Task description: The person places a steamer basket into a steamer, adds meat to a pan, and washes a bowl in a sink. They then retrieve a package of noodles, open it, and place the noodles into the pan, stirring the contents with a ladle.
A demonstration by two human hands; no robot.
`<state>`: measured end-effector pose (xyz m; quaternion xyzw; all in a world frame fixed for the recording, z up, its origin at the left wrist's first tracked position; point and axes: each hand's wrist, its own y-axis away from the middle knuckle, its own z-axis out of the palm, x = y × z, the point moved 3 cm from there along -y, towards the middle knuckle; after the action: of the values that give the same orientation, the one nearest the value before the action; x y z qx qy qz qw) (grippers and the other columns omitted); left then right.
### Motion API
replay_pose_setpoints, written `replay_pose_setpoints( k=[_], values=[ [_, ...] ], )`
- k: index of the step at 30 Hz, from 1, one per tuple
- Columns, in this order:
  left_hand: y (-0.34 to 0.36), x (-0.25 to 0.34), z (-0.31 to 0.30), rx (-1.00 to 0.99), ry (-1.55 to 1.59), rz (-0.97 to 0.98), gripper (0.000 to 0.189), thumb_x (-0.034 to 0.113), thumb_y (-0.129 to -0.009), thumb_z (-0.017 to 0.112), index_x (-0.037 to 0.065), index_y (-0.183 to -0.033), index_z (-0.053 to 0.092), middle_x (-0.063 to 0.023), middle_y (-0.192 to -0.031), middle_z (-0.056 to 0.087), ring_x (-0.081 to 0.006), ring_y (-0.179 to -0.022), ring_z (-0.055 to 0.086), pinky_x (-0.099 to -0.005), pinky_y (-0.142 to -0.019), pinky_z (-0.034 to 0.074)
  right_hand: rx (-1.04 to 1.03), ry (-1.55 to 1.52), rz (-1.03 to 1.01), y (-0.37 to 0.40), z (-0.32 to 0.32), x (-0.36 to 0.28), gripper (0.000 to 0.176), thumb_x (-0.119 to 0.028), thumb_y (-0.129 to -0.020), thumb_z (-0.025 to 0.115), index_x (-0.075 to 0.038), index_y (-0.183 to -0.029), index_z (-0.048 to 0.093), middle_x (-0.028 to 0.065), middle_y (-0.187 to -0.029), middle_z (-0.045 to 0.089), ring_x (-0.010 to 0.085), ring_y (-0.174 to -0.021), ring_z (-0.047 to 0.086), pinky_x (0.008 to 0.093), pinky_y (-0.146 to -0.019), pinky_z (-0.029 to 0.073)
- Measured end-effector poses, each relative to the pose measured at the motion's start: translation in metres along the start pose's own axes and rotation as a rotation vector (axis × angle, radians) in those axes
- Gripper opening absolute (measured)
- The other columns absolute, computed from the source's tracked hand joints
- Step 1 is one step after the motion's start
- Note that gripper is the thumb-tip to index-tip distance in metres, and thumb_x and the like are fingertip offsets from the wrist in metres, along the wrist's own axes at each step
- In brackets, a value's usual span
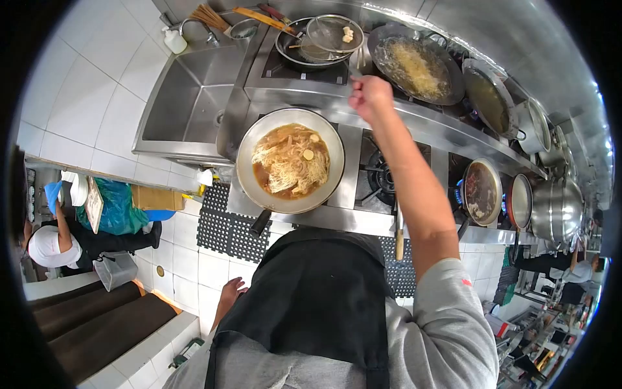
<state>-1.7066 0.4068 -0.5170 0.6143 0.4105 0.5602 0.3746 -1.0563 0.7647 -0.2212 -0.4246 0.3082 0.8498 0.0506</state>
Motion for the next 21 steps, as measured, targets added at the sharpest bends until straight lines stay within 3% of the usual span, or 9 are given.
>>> replay_pose_setpoints(
  k=[3, 5, 8, 10, 12, 14, 16, 18, 21],
  values=[
    [-0.001, 0.021, 0.004, -0.026, 0.012, -0.022, 0.051, 0.034, -0.099, 0.058, 0.011, -0.143, 0.051, -0.0134, -0.140, 0.057, -0.0295, -0.111, 0.065, -0.0401, -0.086, 0.050, 0.025, 0.068, -0.063, -0.019, 0.045, 0.058, 0.027, -0.021, -0.105, 0.045, 0.001, -0.113, 0.058, 0.0057, -0.075, 0.054, 0.0158, -0.056, 0.046, 0.0322, -0.050, 0.042],
    [0.000, 0.024, 0.005, -0.038, -0.016, -0.033, 0.049, 0.034, -0.099, 0.058, 0.011, -0.142, 0.052, -0.0129, -0.138, 0.059, -0.0278, -0.110, 0.065, -0.0400, -0.086, 0.049, -0.154, 0.363, 0.017, 0.002, 0.082, 0.071, 0.049, -0.042, -0.106, 0.048, 0.002, -0.124, 0.057, 0.0142, -0.097, 0.065, 0.0219, -0.071, 0.062, 0.0362, -0.066, 0.054],
    [-0.006, 0.022, 0.010, -0.120, -0.180, -0.041, 0.043, 0.032, -0.101, 0.054, 0.011, -0.139, 0.055, -0.0113, -0.133, 0.061, -0.0250, -0.105, 0.066, -0.0380, -0.085, 0.050, -0.362, 0.844, 0.086, -0.004, 0.094, 0.087, 0.070, -0.060, -0.101, 0.050, 0.001, -0.136, 0.054, 0.0157, -0.116, 0.067, 0.0250, -0.090, 0.069, 0.0371, -0.081, 0.056],
    [-0.038, -0.012, -0.001, -0.338, -0.341, 0.135, 0.042, 0.023, -0.099, 0.056, 0.008, -0.138, 0.054, -0.0108, -0.132, 0.062, -0.0233, -0.103, 0.066, -0.0366, -0.083, 0.050, -0.437, 1.074, 0.022, 0.006, 0.083, 0.084, 0.072, -0.061, -0.099, 0.052, -0.002, -0.139, 0.054, 0.0122, -0.116, 0.068, 0.0234, -0.092, 0.069, 0.0353, -0.082, 0.056],
    [-0.037, -0.003, 0.016, -0.354, -0.295, -0.022, 0.044, 0.021, -0.098, 0.059, 0.005, -0.138, 0.054, -0.0111, -0.132, 0.061, -0.0241, -0.104, 0.066, -0.0370, -0.082, 0.051, -0.486, 1.175, -0.061, 0.011, 0.043, 0.092, 0.068, -0.060, -0.099, 0.055, -0.006, -0.140, 0.057, 0.0079, -0.112, 0.069, 0.0197, -0.089, 0.069, 0.0334, -0.081, 0.055],
    [-0.050, 0.002, 0.015, -0.392, -0.369, 0.000, 0.044, 0.022, -0.098, 0.059, 0.003, -0.138, 0.053, -0.0117, -0.132, 0.061, -0.0251, -0.105, 0.065, -0.0373, -0.082, 0.052, -0.368, 1.242, -0.200, 0.036, -0.011, 0.095, 0.056, -0.049, -0.098, 0.060, -0.004, -0.130, 0.064, 0.0083, -0.097, 0.072, 0.0179, -0.082, 0.066, 0.0332, -0.079, 0.053],
    [-0.067, 0.011, 0.007, -0.416, -0.426, 0.018, 0.045, 0.023, -0.099, 0.059, 0.002, -0.138, 0.053, -0.0122, -0.132, 0.061, -0.0261, -0.107, 0.065, -0.0376, -0.083, 0.053, -0.120, 1.574, -0.337, 0.077, -0.071, 0.088, 0.038, -0.035, -0.093, 0.065, -0.004, -0.113, 0.069, 0.0227, -0.100, 0.071, 0.0370, -0.092, 0.070, 0.0424, -0.084, 0.054],
    [-0.080, 0.025, -0.003, -0.431, -0.462, 0.031, 0.045, 0.023, -0.099, 0.059, 0.001, -0.138, 0.052, -0.0128, -0.132, 0.060, -0.0271, -0.109, 0.064, -0.0379, -0.083, 0.054, 0.287, 1.644, -0.097, 0.118, -0.150, 0.102, 0.036, -0.036, -0.087, 0.071, -0.005, -0.105, 0.069, 0.0229, -0.099, 0.072, 0.0389, -0.099, 0.069, 0.0464, -0.086, 0.054],
    [-0.110, 0.055, -0.008, -0.461, -0.515, 0.057, 0.046, 0.025, -0.100, 0.059, -0.001, -0.138, 0.052, -0.0136, -0.133, 0.060, -0.0286, -0.111, 0.063, -0.0384, -0.084, 0.056, 0.544, 1.854, 0.304, 0.173, -0.266, 0.148, 0.053, -0.026, -0.085, 0.070, 0.003, -0.126, 0.053, 0.0269, -0.109, 0.069, 0.0433, -0.100, 0.070, 0.0507, -0.088, 0.055]
  ],
)
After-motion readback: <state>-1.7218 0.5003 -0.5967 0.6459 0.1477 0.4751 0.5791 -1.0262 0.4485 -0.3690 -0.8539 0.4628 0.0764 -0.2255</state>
